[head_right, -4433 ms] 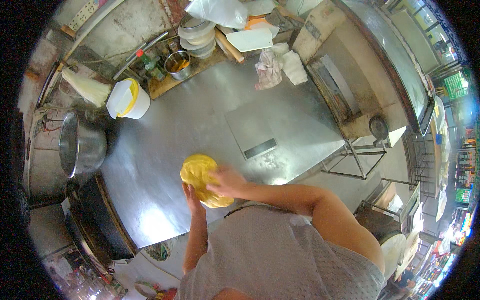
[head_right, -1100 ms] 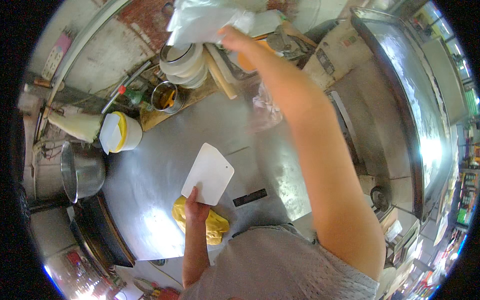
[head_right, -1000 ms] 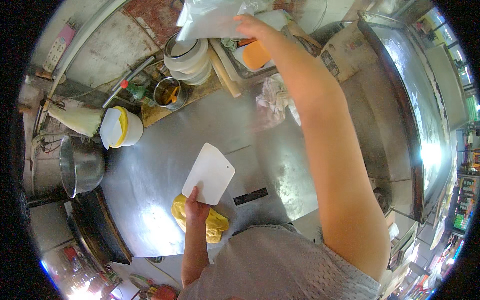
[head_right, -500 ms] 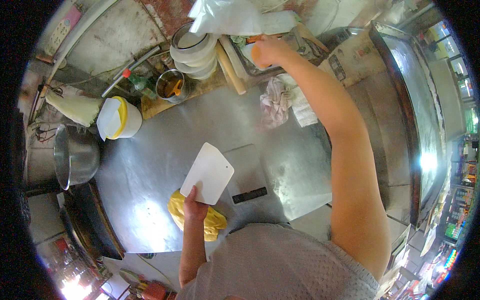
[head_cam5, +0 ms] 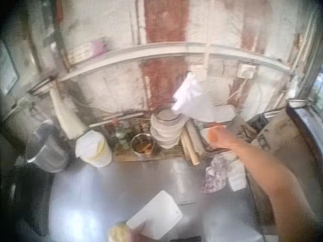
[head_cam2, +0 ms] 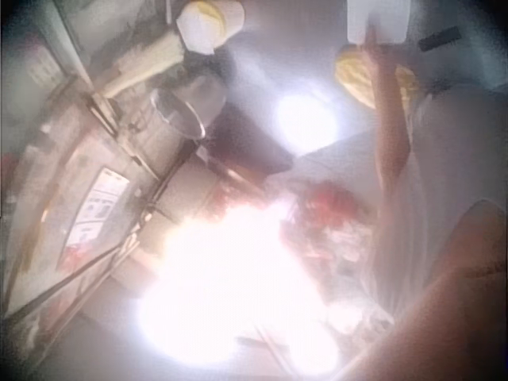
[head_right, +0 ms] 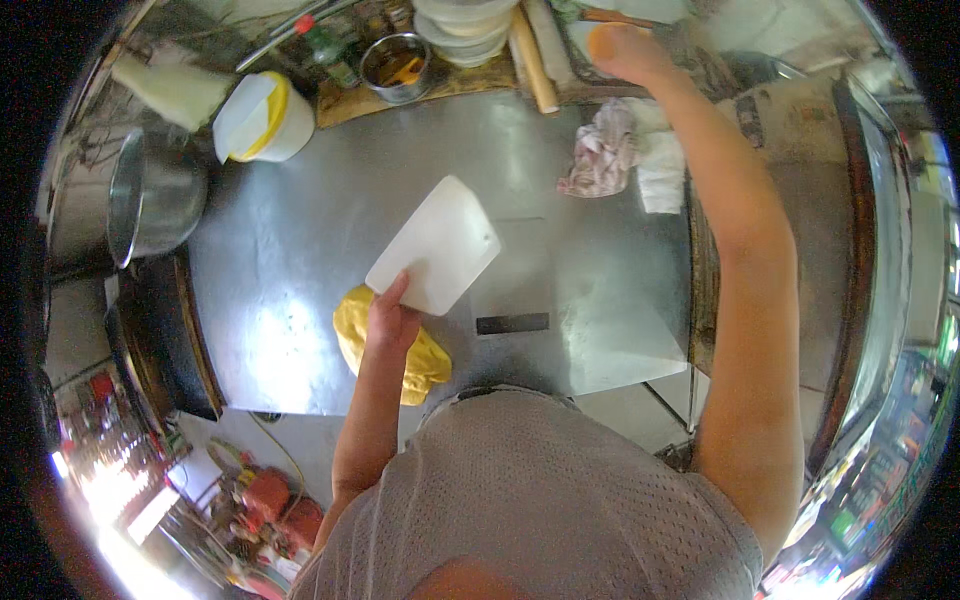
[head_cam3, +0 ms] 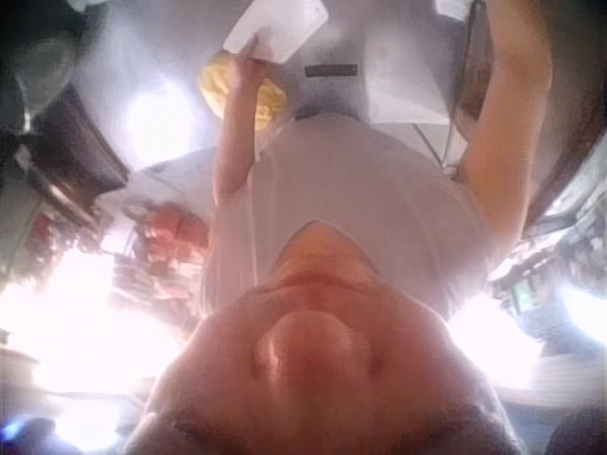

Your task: The person kneads a yellow dough in a metal bowl, transfers it to a stainless steel countertop, and uses a bench scraper to cut and weigh portions on a digital scale. The person adjusts the portions to reach target weights and places them on the scale.

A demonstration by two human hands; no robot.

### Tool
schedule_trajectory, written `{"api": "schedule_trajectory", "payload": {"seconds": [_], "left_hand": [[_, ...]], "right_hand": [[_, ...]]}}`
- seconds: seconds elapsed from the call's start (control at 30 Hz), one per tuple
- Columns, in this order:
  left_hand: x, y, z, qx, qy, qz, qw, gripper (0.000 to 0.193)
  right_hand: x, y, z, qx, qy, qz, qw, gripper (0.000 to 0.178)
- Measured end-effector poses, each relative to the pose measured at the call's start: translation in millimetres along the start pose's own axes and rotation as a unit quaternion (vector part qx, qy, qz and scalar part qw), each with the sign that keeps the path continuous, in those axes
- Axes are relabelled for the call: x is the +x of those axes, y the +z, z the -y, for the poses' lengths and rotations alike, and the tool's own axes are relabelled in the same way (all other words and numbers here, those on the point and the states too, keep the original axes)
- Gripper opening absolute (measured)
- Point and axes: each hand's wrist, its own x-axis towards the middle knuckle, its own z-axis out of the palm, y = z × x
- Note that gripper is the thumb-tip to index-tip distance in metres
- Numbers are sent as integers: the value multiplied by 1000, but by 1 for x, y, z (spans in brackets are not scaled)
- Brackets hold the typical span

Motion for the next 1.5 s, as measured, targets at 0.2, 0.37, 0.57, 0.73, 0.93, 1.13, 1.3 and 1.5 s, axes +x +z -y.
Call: {"api": "schedule_trajectory", "payload": {"seconds": [0.2, 0.37, 0.57, 0.73, 0.93, 1.13, 1.3, 1.5], "left_hand": [[-3, -1, -11, 14, 57, 27, 998, 36], [-4, -1, -13, 41, 63, -5, 997, 36], [-11, 1, -10, 36, 49, -23, 998, 39], [-10, -24, 5, 8, 70, -5, 998, 39], [-17, -27, 5, -5, 32, 6, 999, 40], [-17, -23, 8, 16, 39, -7, 999, 40], [-18, -22, 10, 12, 36, 8, 999, 42], [-18, -17, 13, 28, 41, -9, 999, 43]], "right_hand": [[7, -11, 22, -14, -26, 23, 999, 74], [3, -21, 28, -27, -28, 43, 998, 75], [-2, -24, 31, -50, -10, 46, 998, 68], [7, -11, 14, 26, 56, -51, 997, 50], [11, -17, -36, 137, 96, 64, 984, 75], [-3, -2, 0, -19, 91, -16, 996, 74], [-17, -3, 18, -7, 106, -18, 994, 62], [-43, 18, 52, 2, 88, -195, 977, 49]]}}
